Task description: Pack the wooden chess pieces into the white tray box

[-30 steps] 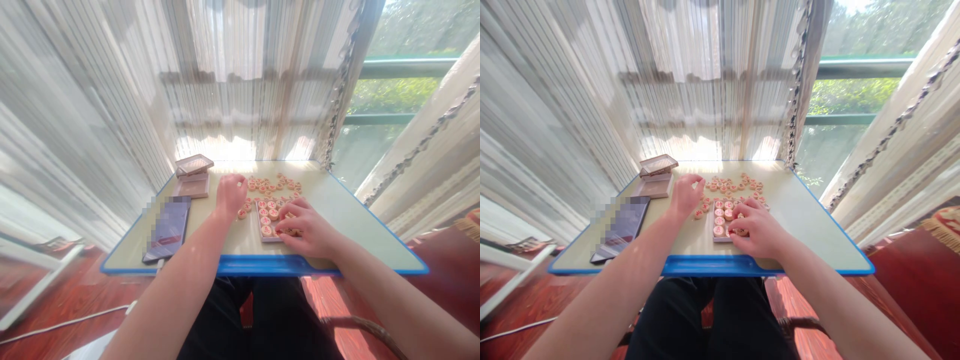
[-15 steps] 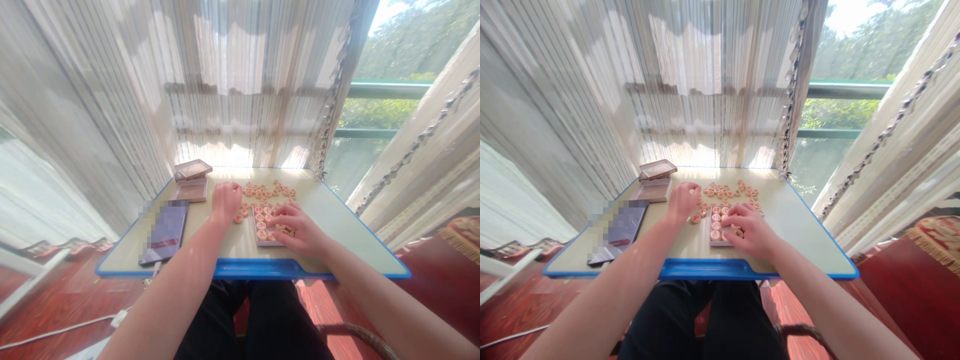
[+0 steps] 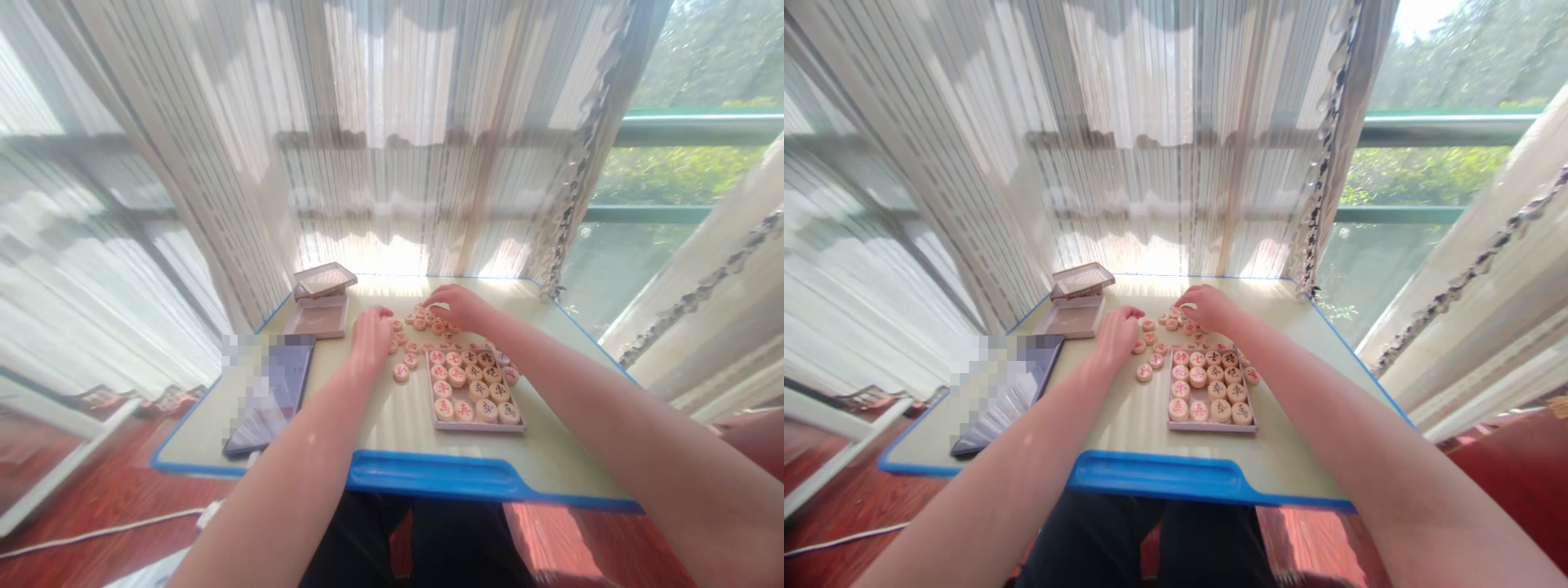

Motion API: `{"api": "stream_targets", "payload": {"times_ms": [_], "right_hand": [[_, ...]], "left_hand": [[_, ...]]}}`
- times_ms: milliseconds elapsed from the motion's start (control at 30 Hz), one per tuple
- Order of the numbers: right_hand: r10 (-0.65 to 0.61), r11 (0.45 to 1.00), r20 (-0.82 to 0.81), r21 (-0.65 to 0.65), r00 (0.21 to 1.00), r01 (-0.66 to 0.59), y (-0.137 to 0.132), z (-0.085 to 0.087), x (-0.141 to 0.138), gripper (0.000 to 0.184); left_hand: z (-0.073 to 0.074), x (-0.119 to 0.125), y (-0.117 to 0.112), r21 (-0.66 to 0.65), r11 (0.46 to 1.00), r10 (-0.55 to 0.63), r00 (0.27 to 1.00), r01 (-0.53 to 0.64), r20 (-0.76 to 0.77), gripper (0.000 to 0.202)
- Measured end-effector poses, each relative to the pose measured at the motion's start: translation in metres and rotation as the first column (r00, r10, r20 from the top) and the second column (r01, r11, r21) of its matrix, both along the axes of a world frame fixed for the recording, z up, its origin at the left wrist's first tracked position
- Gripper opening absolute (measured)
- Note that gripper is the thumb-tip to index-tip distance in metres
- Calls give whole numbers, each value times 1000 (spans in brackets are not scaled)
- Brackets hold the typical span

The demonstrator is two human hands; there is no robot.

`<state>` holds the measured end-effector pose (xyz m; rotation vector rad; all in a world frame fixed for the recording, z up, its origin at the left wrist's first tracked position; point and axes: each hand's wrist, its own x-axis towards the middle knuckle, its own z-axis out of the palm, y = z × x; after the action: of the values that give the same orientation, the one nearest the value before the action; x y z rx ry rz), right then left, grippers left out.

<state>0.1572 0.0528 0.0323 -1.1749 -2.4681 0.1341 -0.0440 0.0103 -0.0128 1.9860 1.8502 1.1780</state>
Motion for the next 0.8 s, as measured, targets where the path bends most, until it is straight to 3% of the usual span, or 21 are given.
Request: {"api": "stream_targets", "payload": {"times_ms": [67,200,367,567,800], "right_hand": [[32,999,-4,-20,999,-32,6,-7,0,23],[70,997,-37,-36,997,-71,13,-17,0,21],[106,994,-56,-6,993,-106,15,-20,-6,20],[-5,1000,39,-21,999,6,11,-16,-9,21],[-188,975,40,-117,981,191,19,-16,-4,28]], "left_hand": [[1,5,-1,-49,997,66,998,-67,-12,29],[5,17,-8,-2,999,50,986,-51,-162,32],[7,21,-10,-44,998,20,934,-38,-356,30],[7,16,-9,-49,998,6,945,-24,-327,31],[9,16,-10,-50,998,19,949,-36,-315,31]]}}
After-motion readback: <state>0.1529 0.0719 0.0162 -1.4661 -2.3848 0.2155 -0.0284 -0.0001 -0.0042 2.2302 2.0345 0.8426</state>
